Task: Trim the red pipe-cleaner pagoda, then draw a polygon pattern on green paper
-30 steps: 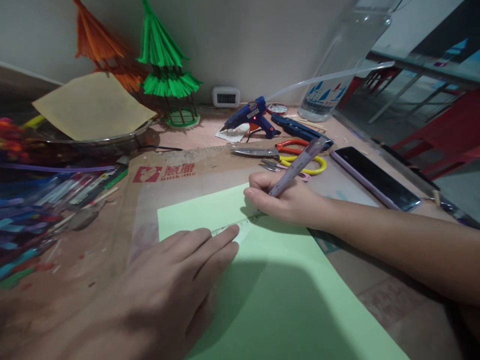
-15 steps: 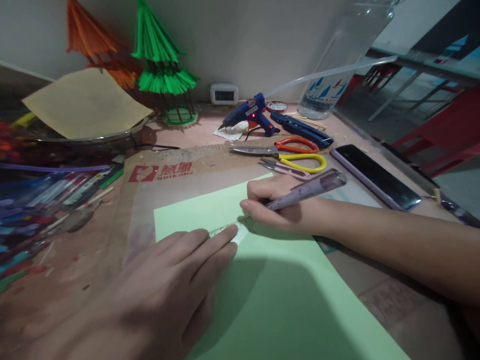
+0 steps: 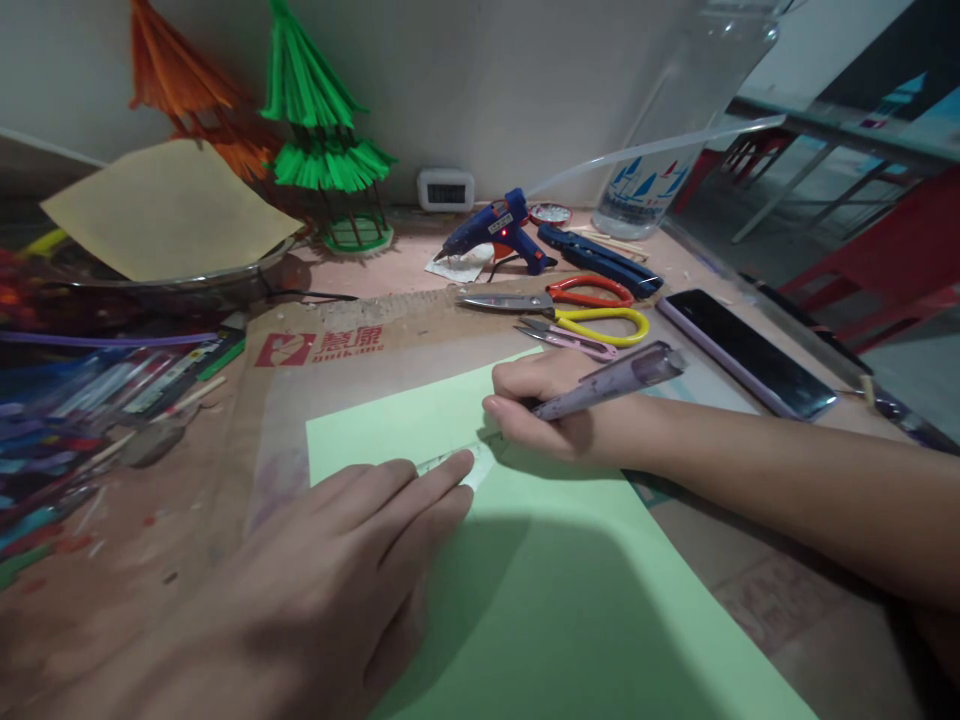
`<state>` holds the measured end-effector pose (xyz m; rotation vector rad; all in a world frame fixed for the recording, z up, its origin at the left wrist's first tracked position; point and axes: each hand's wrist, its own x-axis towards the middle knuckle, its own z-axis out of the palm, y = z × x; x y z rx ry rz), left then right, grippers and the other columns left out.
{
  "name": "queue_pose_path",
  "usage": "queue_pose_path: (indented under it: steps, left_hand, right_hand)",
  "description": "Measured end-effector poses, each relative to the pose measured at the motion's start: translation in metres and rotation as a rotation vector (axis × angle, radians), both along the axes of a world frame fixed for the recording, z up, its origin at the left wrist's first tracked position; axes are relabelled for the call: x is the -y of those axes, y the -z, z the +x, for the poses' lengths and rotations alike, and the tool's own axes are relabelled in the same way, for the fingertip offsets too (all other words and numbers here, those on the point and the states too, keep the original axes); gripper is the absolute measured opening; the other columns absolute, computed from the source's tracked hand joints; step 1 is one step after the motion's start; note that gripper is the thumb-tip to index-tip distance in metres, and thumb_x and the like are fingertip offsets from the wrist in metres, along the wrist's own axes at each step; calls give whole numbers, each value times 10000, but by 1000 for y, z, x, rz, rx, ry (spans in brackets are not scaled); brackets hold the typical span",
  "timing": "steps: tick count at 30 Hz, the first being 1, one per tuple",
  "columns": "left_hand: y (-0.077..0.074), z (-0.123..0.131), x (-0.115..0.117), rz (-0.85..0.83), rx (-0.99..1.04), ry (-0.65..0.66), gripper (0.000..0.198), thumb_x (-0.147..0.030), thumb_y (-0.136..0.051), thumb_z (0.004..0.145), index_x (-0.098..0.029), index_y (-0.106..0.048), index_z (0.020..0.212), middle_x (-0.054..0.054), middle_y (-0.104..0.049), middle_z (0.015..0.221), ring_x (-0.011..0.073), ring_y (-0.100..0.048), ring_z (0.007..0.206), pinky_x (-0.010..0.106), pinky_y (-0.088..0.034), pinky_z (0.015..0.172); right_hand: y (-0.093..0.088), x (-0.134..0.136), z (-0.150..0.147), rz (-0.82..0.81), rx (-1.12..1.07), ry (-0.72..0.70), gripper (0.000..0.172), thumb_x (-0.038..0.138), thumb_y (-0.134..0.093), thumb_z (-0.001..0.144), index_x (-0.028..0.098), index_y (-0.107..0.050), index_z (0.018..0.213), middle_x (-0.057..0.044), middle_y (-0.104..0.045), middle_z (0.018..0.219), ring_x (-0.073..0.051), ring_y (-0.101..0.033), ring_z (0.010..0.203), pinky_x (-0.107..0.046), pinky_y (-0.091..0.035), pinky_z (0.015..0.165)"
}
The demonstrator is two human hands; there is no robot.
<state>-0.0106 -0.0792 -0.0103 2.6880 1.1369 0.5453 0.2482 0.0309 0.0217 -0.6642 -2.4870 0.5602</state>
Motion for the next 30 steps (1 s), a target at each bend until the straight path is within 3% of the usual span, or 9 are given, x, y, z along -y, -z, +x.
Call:
queue_pose_path:
  steps: [9,30]
  left_hand:
    - [-2,-5,-1,-13,-2,-2,637,-214,-563,963,-383,-445,1565,14,-656,1466,265,-701,1159,374,-637,877]
    - [-4,1,-2,-1,11,37,642,-135,-502,973,-325,-434,1582,46,-609,1531,272,-657,1255,424,-611,986]
  right_hand:
    - [1,-1,3,-22,-29,3,348,224,-488,982,237,-309,684,79,-307,574,-80,-324,506,-240,-237,509]
    - [1,-4,2,-120,-38,51,353,247,-484,964,237,-304,661,79,-290,572,-83,-307,510,-255,-224,505]
